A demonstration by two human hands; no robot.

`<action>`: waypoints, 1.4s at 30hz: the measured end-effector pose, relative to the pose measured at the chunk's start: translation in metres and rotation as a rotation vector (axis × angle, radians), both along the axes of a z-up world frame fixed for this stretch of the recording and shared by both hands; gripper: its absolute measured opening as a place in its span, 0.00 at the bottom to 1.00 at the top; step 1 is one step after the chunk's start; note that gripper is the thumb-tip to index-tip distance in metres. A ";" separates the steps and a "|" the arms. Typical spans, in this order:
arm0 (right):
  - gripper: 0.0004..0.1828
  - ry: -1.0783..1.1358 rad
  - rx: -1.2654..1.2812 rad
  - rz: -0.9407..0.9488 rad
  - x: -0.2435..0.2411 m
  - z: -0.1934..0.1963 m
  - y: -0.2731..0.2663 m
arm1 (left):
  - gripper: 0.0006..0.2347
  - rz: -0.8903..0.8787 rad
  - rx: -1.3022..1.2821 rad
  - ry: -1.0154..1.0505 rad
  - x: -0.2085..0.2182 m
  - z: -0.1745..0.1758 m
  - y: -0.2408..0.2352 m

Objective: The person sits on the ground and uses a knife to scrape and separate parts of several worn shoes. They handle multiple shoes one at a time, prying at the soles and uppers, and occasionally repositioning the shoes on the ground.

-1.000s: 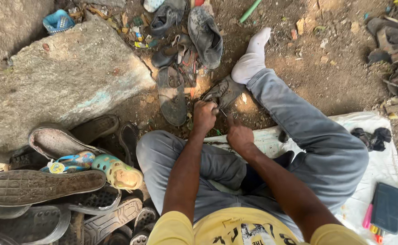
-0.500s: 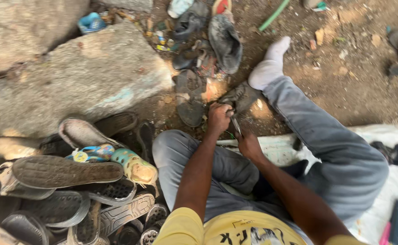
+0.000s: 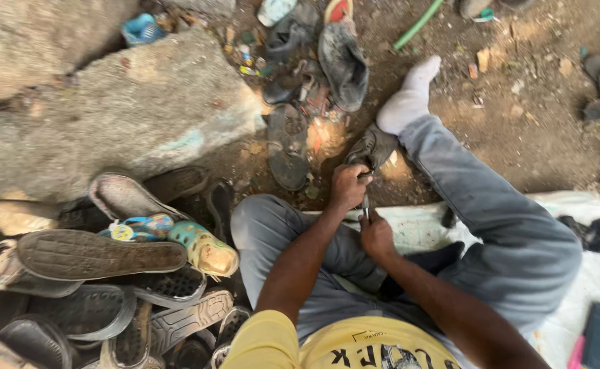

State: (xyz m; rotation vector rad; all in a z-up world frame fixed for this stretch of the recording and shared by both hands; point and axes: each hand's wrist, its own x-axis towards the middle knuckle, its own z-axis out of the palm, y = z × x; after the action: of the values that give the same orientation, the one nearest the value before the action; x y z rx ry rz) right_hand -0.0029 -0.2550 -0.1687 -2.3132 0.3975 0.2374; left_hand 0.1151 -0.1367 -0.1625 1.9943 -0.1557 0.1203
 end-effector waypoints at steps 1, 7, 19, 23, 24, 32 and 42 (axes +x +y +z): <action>0.16 0.062 0.019 -0.004 0.000 0.000 -0.006 | 0.09 0.011 -0.008 -0.024 -0.003 -0.001 -0.006; 0.14 -0.157 0.034 0.088 0.017 -0.019 -0.024 | 0.09 0.005 -0.120 0.047 -0.014 -0.014 -0.030; 0.17 0.002 -0.051 0.051 -0.007 0.006 0.006 | 0.04 0.040 -0.736 0.478 -0.009 -0.028 -0.029; 0.29 -0.011 -0.078 0.184 -0.042 0.016 -0.006 | 0.05 0.050 -0.907 0.510 -0.003 -0.028 -0.043; 0.30 -0.007 -0.070 0.210 -0.046 0.016 -0.011 | 0.06 0.060 -0.984 0.539 -0.006 -0.032 -0.049; 0.32 0.099 -0.055 0.079 -0.042 0.018 0.008 | 0.07 0.058 -1.126 0.584 -0.014 -0.035 -0.047; 0.20 -0.153 -0.091 0.072 0.008 -0.021 0.013 | 0.06 0.063 -1.310 0.575 -0.007 -0.042 -0.059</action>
State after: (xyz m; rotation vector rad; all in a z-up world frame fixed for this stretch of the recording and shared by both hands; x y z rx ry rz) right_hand 0.0047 -0.2420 -0.1902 -2.4188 0.2528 0.0772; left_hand 0.1085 -0.1954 -0.2044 0.6656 0.3021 -0.2620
